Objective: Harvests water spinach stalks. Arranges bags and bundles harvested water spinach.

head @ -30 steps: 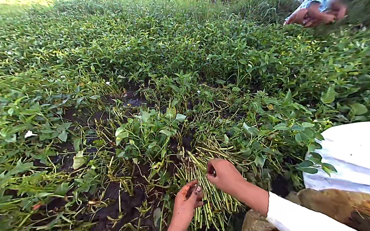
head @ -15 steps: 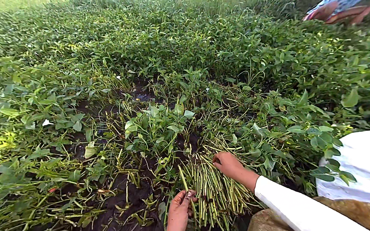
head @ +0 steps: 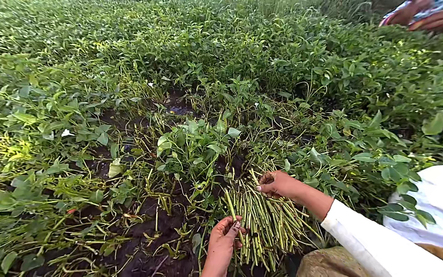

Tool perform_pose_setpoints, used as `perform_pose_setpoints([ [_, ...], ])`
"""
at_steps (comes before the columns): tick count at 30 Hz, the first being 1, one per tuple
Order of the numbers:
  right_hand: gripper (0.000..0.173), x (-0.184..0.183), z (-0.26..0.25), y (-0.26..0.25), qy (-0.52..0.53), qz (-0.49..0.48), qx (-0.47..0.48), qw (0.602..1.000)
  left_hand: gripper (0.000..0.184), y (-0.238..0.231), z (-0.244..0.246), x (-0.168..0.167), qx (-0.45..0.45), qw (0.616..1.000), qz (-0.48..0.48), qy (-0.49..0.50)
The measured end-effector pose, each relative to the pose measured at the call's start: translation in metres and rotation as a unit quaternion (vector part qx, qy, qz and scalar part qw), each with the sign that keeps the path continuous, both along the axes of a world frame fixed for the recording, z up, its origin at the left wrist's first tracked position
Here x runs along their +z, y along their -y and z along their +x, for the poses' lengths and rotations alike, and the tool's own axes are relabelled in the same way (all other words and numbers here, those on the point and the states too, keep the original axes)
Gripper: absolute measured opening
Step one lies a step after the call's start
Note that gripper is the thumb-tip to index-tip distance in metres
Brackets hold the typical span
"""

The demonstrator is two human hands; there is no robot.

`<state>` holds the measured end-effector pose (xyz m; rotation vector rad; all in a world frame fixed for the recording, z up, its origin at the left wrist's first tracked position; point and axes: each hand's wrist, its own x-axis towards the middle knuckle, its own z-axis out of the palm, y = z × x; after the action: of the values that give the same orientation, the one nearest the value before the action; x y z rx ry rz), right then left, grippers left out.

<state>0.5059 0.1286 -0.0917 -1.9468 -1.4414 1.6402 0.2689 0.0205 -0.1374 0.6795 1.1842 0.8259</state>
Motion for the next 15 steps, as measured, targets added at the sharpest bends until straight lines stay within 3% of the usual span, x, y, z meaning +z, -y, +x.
perform_pose_setpoints([
  [8, 0.017, 0.019, -0.026, 0.031, -0.128, -0.057, -0.029, 0.990, 0.019, -0.012, 0.006, 0.014, -0.006, 0.999, 0.017, 0.030],
  [15, 0.008, 0.029, -0.028, 0.036, -0.171, -0.037, 0.032, 0.984, 0.019, -0.014, 0.000, 0.021, -0.005, 0.998, 0.032, 0.045],
])
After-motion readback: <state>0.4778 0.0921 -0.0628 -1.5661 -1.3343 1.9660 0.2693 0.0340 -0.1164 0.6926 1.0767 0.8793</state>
